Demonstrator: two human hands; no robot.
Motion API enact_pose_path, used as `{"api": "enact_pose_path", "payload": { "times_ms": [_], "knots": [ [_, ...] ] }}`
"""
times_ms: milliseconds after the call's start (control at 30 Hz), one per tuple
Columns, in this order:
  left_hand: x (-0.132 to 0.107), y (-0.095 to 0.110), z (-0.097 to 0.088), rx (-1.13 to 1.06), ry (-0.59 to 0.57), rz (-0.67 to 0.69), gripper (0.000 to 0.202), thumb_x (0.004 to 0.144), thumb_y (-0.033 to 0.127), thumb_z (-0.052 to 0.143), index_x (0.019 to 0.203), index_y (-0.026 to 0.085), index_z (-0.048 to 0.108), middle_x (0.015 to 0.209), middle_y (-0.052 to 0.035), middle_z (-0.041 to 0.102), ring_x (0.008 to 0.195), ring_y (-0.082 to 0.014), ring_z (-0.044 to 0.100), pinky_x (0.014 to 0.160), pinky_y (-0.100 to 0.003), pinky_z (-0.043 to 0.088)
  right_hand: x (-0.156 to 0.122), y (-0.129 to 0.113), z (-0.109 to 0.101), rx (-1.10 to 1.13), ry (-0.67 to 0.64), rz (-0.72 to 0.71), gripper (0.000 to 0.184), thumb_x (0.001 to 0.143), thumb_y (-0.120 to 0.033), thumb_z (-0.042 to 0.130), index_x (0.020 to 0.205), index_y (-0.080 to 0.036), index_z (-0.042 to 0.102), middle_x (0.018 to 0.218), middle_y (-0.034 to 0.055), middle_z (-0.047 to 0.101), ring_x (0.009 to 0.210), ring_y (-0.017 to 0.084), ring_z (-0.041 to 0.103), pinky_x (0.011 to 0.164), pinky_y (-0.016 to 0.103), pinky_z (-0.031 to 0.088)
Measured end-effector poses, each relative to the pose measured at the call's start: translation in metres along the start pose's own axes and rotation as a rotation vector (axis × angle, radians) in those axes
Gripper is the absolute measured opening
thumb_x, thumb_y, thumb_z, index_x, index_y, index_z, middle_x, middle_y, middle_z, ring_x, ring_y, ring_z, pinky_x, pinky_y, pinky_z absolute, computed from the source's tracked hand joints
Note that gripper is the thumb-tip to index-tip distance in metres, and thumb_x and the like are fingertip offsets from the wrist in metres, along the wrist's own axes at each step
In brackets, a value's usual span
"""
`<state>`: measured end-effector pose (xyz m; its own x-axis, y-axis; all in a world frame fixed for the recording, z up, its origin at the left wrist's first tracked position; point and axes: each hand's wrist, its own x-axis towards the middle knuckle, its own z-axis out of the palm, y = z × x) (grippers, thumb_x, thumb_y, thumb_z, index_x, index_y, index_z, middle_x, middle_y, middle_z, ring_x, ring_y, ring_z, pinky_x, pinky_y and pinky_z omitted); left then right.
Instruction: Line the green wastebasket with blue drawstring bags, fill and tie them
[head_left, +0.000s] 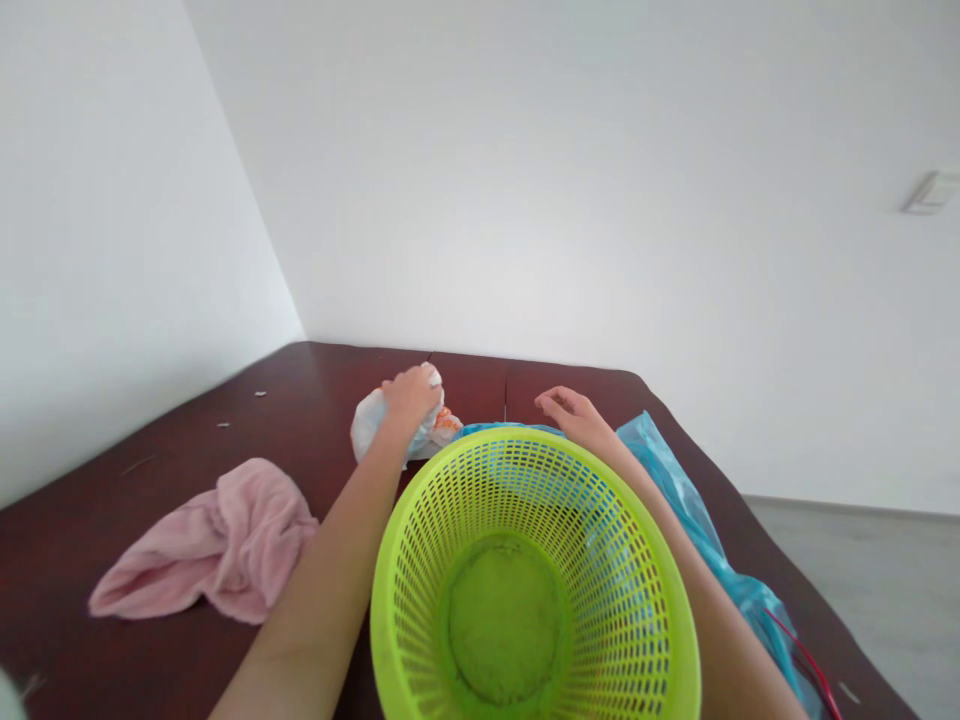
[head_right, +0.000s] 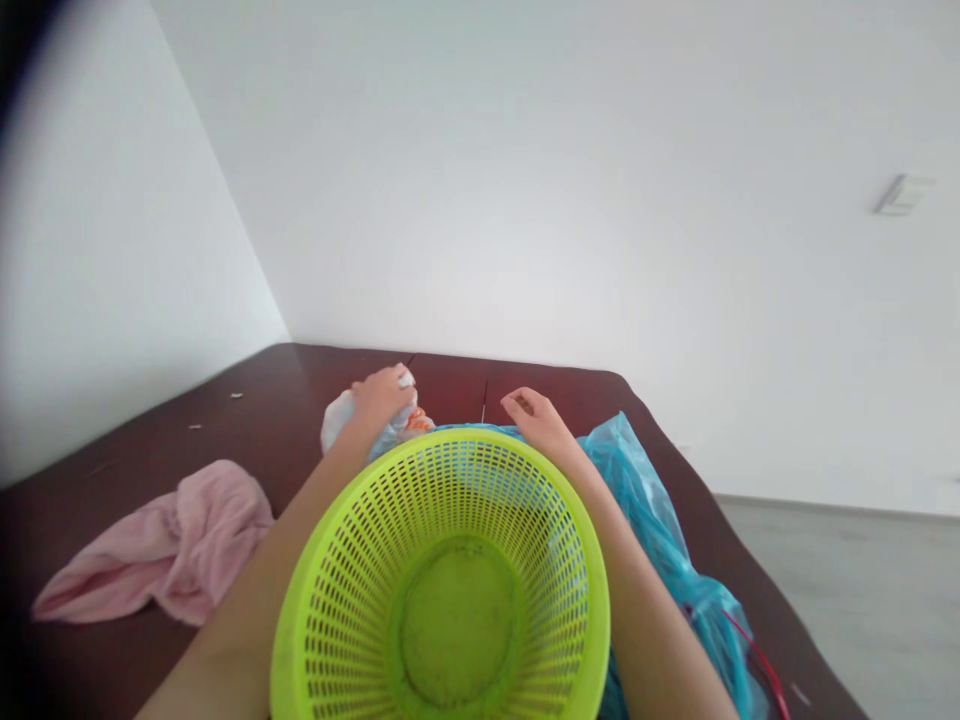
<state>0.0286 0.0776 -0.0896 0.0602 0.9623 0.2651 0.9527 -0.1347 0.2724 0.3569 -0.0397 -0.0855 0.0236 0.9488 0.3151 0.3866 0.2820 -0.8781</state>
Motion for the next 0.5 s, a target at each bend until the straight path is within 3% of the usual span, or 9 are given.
{"api": "enact_pose_path", "payload": {
  "times_ms": [100, 167, 267, 333, 433, 500],
  "knots": [
    [-0.003, 0.000, 0.040, 0.024, -0.106, 0.070, 0.022, 0.104, 0.028, 0.068, 0.118, 0.021, 0.083, 0.141, -0.0202, 0.081, 0.134, -0.0411, 0.073, 0.123, -0.056, 0.048, 0.001, 0.004, 0.003, -0.046, -0.021, -0.020, 0.039, 0.095, -0.063, 0.076, 0.098, -0.025, 0.084, 0.102, 0.0077, 0.086, 0.099, 0.028, 0.075, 0.093, 0.042, 0.059],
    [-0.003, -0.001, 0.056, 0.030, -0.118, 0.090, 0.031, 0.106, 0.033, 0.067, 0.127, 0.020, 0.084, 0.151, -0.0239, 0.077, 0.143, -0.0455, 0.069, 0.130, -0.063, 0.044, 0.002, 0.010, 0.003, -0.085, -0.007, -0.014, 0.037, 0.096, -0.062, 0.076, 0.097, -0.026, 0.083, 0.102, 0.0077, 0.086, 0.099, 0.029, 0.075, 0.095, 0.044, 0.058],
    [0.002, -0.006, 0.064, 0.028, -0.129, 0.074, 0.048, 0.113, 0.044, 0.059, 0.146, 0.020, 0.083, 0.174, -0.0282, 0.063, 0.168, -0.0552, 0.048, 0.140, -0.078, 0.027, -0.004, 0.021, -0.002, -0.218, 0.094, 0.051, 0.028, 0.099, -0.055, 0.081, 0.090, -0.029, 0.079, 0.096, 0.0070, 0.084, 0.097, 0.030, 0.075, 0.104, 0.051, 0.058],
    [0.007, -0.009, 0.064, 0.019, -0.156, 0.068, 0.053, 0.117, 0.048, 0.052, 0.152, 0.026, 0.084, 0.189, -0.0231, 0.050, 0.181, -0.0582, 0.029, 0.143, -0.084, 0.015, -0.013, 0.027, -0.009, -0.412, 0.112, 0.099, 0.022, 0.100, -0.051, 0.083, 0.099, -0.029, 0.080, 0.105, 0.0099, 0.086, 0.105, 0.034, 0.077, 0.112, 0.059, 0.056],
    [0.012, -0.010, 0.066, 0.014, -0.191, 0.062, 0.055, 0.117, 0.045, 0.050, 0.161, 0.033, 0.082, 0.197, -0.0159, 0.041, 0.186, -0.0586, 0.017, 0.144, -0.086, 0.009, -0.031, 0.032, -0.017, -0.820, -0.108, 0.194, 0.039, 0.108, -0.044, 0.073, 0.141, -0.024, 0.078, 0.143, 0.0224, 0.083, 0.132, 0.045, 0.077, 0.124, 0.071, 0.048],
    [0.014, -0.008, 0.067, 0.017, -0.185, 0.052, 0.058, 0.117, 0.042, 0.050, 0.168, 0.035, 0.077, 0.198, -0.0156, 0.039, 0.187, -0.0579, 0.016, 0.144, -0.087, 0.005, -0.040, 0.033, -0.018, -0.968, -0.259, 0.264, 0.047, 0.112, -0.037, 0.066, 0.154, -0.018, 0.072, 0.152, 0.0281, 0.079, 0.142, 0.050, 0.075, 0.127, 0.075, 0.045]
  ]
}}
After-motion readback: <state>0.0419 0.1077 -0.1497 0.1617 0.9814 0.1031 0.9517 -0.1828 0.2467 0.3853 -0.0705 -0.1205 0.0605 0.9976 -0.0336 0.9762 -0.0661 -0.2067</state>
